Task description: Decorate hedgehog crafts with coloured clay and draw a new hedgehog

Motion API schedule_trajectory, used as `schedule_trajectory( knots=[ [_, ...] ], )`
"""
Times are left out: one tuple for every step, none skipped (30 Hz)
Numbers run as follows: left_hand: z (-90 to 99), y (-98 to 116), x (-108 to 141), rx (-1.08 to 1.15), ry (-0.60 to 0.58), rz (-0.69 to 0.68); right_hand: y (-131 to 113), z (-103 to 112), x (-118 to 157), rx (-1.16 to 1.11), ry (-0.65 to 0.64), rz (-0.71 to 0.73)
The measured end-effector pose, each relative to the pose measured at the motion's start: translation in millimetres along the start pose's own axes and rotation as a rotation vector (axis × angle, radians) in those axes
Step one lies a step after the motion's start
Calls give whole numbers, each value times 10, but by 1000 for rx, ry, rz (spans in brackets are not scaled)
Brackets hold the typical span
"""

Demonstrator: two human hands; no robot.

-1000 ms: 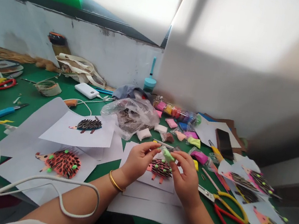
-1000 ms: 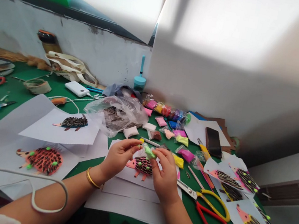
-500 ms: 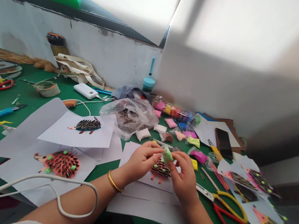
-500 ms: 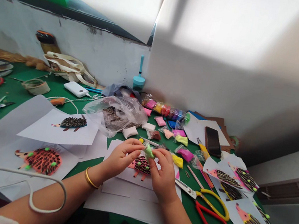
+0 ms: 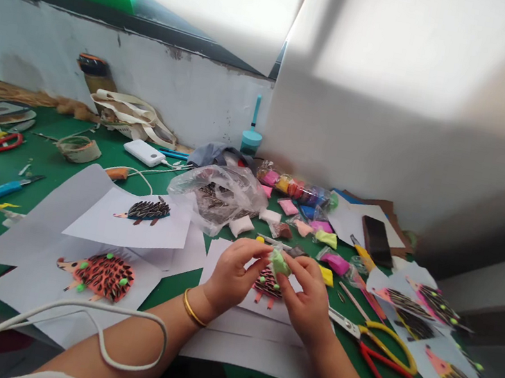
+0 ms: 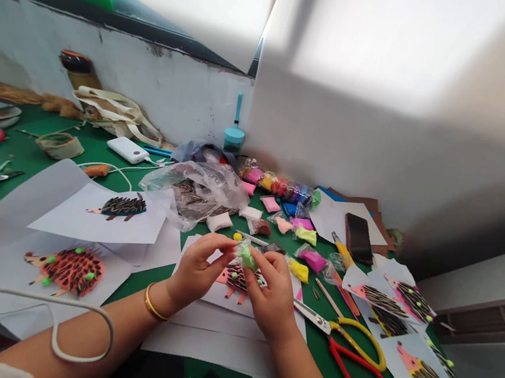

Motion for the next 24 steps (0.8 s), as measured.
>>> schedule_trajectory(
  knots=[
    [-5, -3, 2, 23, 6, 24, -3, 1, 5, 10, 11, 14],
    [-13, -15, 3, 51, 2, 72, -8, 0, 10, 19, 21, 30],
    [-25, -34, 4, 79, -15, 136, -14, -4, 16, 27, 25, 48],
    [-40, -56, 4, 104, -47, 202, -21, -11, 20, 36, 25, 66],
    [-55, -77, 4, 122, -91, 259, -29, -19, 24, 45, 19, 85],
    [-68, -94, 2, 133, -136, 304, -39, -29, 27, 55, 11, 102],
    [-77, -105, -1, 140, -170, 334, -50, -38, 29, 64, 2, 117],
    [-81, -112, -5, 151, -189, 354, -61, -46, 31, 72, -6, 126],
    [-80, -116, -9, 166, -195, 370, -74, -53, 32, 77, -13, 130],
    [-77, -116, -14, 181, -190, 380, -86, -60, 34, 79, -19, 130],
    [-71, -112, -17, 191, -179, 381, -99, -65, 36, 79, -22, 128],
    [-65, -104, -20, 190, -167, 368, -113, -71, 41, 79, -23, 127],
    [-58, -92, -20, 172, -159, 341, -126, -78, 48, 78, -23, 127],
    [-52, -77, -19, 135, -154, 305, -137, -86, 56, 76, -21, 126],
    [-48, -59, -16, 87, -153, 264, -146, -94, 66, 72, -20, 125],
    [-47, -40, -10, 36, -159, 225, -153, -104, 76, 66, -18, 124],
    [-49, -22, -2, -10, -170, 192, -157, -112, 85, 58, -15, 122],
    [-53, -6, 7, -44, -185, 167, -159, -118, 92, 50, -11, 121],
    [-59, 6, 16, -65, -200, 151, -159, -121, 95, 41, -3, 118],
    [-64, 14, 22, -73, -214, 137, -158, -121, 94, 33, 6, 113],
    [-68, 18, 26, -71, -225, 129, -158, -117, 89, 24, 15, 106],
    [-70, 17, 26, -62, -231, 126, -157, -111, 80, 14, 23, 95],
    [-67, 11, 23, -49, -229, 128, -156, -104, 68, 5, 27, 81],
    [-59, 1, 15, -35, -215, 135, -155, -96, 54, -3, 27, 67]
  ],
)
Point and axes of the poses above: each hand's wrist, its own x-axis away from the middle knuckle, its own z-axis out of the back of the hand, y = z × x, the point moved 2 cm from there along -x, towards the middle knuckle, and after that the axes turned 11 degrees about -x, right-handed, at the moved point
